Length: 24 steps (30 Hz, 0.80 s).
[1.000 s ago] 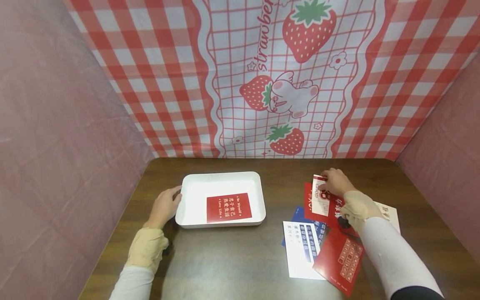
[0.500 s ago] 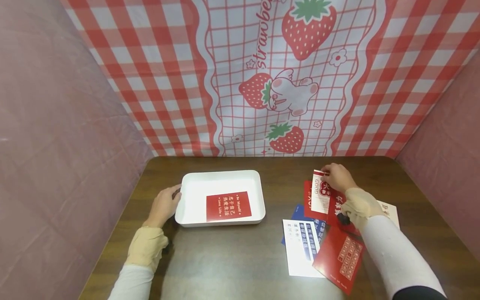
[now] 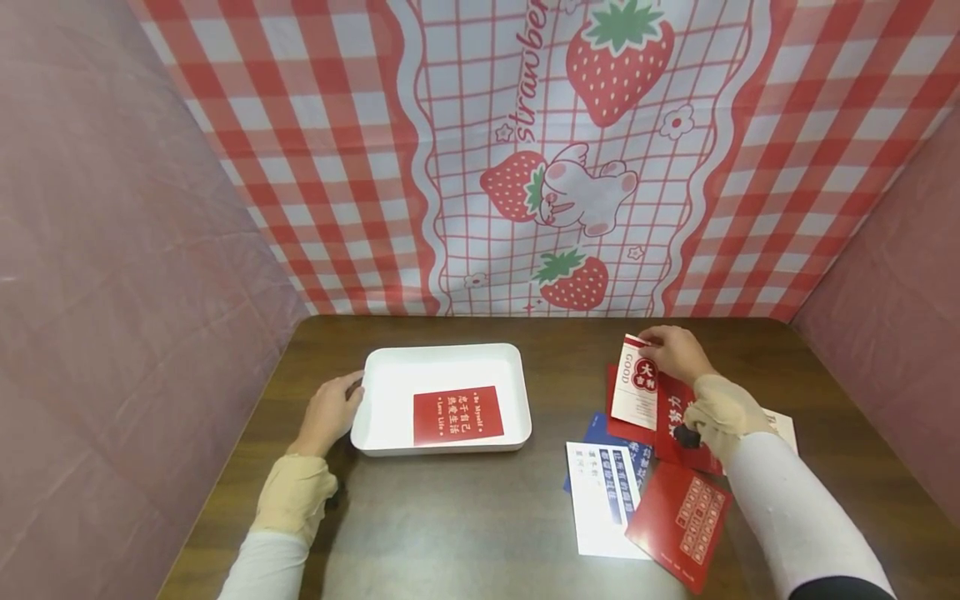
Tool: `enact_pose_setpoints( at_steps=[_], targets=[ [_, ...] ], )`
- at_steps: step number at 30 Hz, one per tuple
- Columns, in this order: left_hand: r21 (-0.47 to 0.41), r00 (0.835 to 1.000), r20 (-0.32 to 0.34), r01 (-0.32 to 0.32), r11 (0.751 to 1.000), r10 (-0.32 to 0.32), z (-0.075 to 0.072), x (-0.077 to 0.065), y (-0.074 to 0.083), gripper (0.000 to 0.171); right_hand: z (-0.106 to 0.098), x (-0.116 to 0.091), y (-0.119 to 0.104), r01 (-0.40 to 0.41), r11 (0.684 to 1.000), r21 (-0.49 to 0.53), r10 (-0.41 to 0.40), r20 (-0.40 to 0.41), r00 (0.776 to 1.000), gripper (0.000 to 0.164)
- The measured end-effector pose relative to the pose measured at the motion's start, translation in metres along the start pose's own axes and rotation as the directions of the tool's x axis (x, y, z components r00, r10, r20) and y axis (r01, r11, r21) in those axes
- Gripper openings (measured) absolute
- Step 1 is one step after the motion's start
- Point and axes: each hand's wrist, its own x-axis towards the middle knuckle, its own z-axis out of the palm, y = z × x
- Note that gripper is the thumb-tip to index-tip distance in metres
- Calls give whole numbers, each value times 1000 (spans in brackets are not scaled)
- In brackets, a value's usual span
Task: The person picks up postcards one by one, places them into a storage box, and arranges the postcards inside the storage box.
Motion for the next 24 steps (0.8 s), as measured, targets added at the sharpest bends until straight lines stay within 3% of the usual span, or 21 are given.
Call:
enact_pose_setpoints(
  at_steps=[7,14,24],
  targets=[
    [-1,1000,-2,-6,1000,6,0,0,-1,40,-3,0,0,-48,993,105,51,-30,998,26],
    [-8,1000,-8,-19,1000,19,0,0,-1,39,-4,-1,0,-39,994,102,48,-86,995,24],
    [-9,1000,-3,-16,1000,16,0,0,-2,40,-6,0,-1,-44,979,201,66,-105,992,24]
  ],
)
